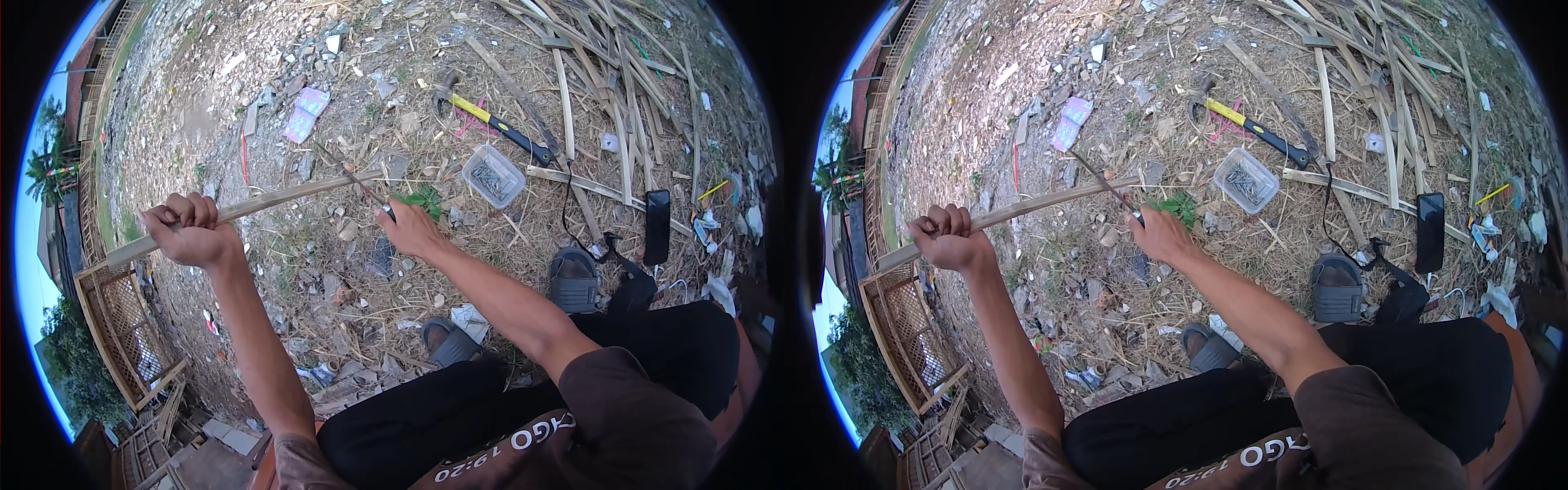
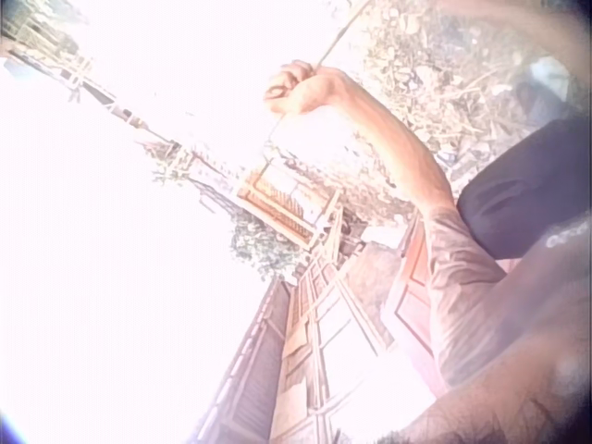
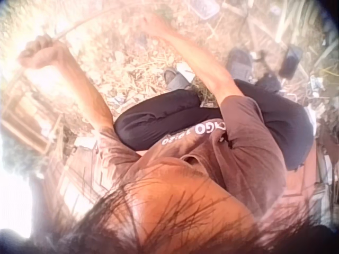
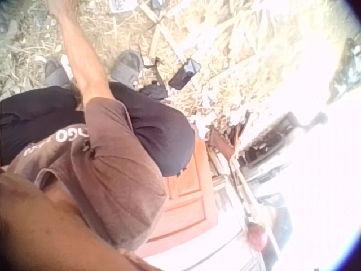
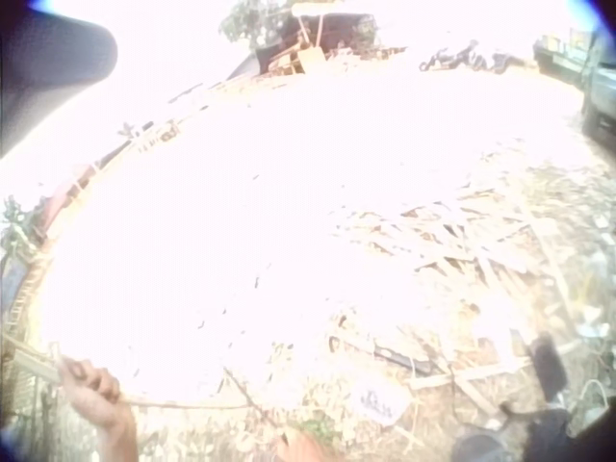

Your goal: The person uses a knife to shave and smooth the edges of a long bamboo strip while seated outdoors.

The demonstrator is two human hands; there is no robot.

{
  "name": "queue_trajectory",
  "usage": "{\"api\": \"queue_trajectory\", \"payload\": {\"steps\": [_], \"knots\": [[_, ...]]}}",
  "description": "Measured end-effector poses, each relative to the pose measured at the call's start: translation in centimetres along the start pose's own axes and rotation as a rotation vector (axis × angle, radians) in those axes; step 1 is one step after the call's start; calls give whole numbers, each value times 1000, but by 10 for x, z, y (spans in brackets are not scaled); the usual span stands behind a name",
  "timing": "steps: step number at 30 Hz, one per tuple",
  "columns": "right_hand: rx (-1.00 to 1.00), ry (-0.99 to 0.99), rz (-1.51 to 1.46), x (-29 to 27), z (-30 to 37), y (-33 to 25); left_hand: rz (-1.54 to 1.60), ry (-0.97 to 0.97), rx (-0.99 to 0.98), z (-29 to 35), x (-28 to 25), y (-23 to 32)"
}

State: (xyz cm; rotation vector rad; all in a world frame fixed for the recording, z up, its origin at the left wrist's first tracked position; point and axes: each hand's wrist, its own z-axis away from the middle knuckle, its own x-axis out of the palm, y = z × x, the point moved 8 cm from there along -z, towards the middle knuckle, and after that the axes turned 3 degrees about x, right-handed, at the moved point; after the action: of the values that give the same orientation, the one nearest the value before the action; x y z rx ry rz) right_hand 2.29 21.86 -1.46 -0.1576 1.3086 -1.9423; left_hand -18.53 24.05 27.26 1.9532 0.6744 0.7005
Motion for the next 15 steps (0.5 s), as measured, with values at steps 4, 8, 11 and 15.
{"api": "queue_trajectory", "payload": {"steps": [4, 8, 11, 15], "knots": [[-50, 37, -45, -7, -6, -5, 46, 49, -14, 1, -4, -1], [48, 135, -70, -8, -13, 11, 5, 49, -18, 0, -2, -1], [64, 19, -58, -11, -8, 6, 18, 58, -19, 4, -3, 0], [65, 63, -10, -1, -4, 8, 30, 33, -34, 4, 2, -3]]}}
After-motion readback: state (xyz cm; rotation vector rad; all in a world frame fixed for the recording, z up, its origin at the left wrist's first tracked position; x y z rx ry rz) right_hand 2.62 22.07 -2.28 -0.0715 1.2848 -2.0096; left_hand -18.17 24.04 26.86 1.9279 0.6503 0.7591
